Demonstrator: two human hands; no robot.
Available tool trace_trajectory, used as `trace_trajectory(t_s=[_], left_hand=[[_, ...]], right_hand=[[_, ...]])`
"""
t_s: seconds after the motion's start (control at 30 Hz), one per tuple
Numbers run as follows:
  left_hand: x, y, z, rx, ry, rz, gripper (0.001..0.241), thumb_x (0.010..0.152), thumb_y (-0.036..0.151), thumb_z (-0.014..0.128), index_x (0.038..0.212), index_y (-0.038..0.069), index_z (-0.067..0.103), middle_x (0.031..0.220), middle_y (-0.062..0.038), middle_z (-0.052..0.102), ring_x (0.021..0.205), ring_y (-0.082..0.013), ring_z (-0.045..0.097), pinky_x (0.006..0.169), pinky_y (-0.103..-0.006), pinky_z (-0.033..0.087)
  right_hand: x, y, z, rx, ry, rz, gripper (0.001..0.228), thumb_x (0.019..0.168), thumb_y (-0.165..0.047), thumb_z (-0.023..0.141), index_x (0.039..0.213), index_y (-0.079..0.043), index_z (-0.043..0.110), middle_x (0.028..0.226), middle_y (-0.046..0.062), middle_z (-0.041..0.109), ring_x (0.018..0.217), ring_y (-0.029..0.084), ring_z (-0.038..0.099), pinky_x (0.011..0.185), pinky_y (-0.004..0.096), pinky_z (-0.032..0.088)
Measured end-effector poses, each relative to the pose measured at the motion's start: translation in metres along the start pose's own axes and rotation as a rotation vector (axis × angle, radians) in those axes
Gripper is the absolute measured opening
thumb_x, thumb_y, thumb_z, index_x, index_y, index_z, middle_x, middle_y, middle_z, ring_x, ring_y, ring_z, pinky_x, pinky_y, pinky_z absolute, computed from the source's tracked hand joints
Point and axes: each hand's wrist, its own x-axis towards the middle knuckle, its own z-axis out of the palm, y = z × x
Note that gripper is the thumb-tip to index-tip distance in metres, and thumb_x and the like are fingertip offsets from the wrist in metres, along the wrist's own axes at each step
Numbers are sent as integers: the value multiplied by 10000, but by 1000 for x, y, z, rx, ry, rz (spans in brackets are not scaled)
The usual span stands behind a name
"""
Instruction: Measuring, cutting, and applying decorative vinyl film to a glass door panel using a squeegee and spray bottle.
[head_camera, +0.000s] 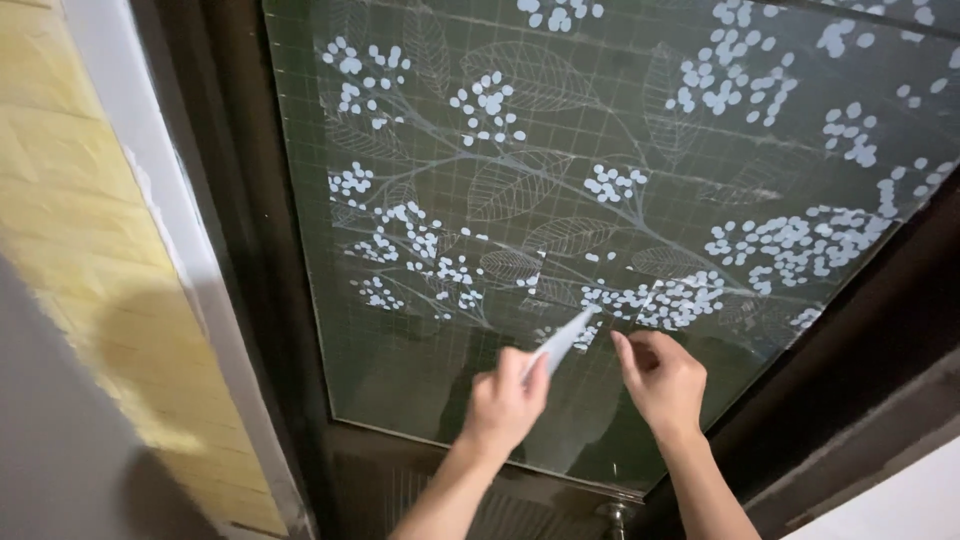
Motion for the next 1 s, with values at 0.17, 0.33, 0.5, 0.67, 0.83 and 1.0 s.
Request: trace_trajectory(t_s=[0.17, 0.33, 0.5, 0.67, 0.83, 1.0], left_hand=[[1, -6, -9, 13, -32, 5, 209, 1073, 187, 578, 900, 93, 509, 624, -21, 590, 356, -37, 479, 199, -163, 368], [17, -54, -76, 122, 52, -272, 184, 1031, 269, 551, 1125, 124, 615, 1005, -40, 772, 823, -240, 772, 666, -360, 594], [27, -52, -73, 277, -339, -108, 411, 935, 286, 427, 1314, 224, 574, 1348, -12, 514, 596, -81, 545, 528, -240, 450], [32, -43, -46, 449, -745, -34, 719, 1041, 561, 415, 1628, 195, 223, 1726, -54, 17, 377, -96, 450, 341, -222, 353], [17, -54, -23, 598, -440, 94, 657, 1004, 547, 563, 1557, 220, 430, 1678, -20, 250, 449, -287, 678, 321, -406, 524], [10, -69, -6, 656, -280, 188, 616, 1029, 558, 558, 1536, 216, 481, 1634, -50, 365, 439, -183, 627, 305, -313, 462]], right_hand=[[-10, 5, -4, -49, 40, -59, 195, 970, -273, 747, 864, -110, 757, 679, -11, 664, 602, 101, 609, 566, 252, 488], [-13, -5, 3, -121, 78, -531, 161, 871, -175, 821, 988, -109, 733, 983, 88, 712, 842, 232, 690, 704, 344, 563], [-17, -27, 46, -211, -82, -723, 465, 938, -257, 697, 1350, -56, 621, 1416, 144, 601, 1333, 315, 572, 1143, 467, 442], [-15, -21, 78, -441, -69, -747, 672, 1031, -479, 576, 1558, -82, 448, 1614, 112, 440, 1474, 305, 442, 1202, 488, 356], [-11, -1, 89, -500, 40, -783, 630, 1058, -567, 526, 1531, -151, 542, 1583, 12, 501, 1453, 186, 451, 1219, 430, 276], [-8, 10, 98, -495, 53, -805, 622, 1089, -556, 488, 1562, -152, 501, 1606, 22, 465, 1492, 202, 396, 1235, 447, 248]])
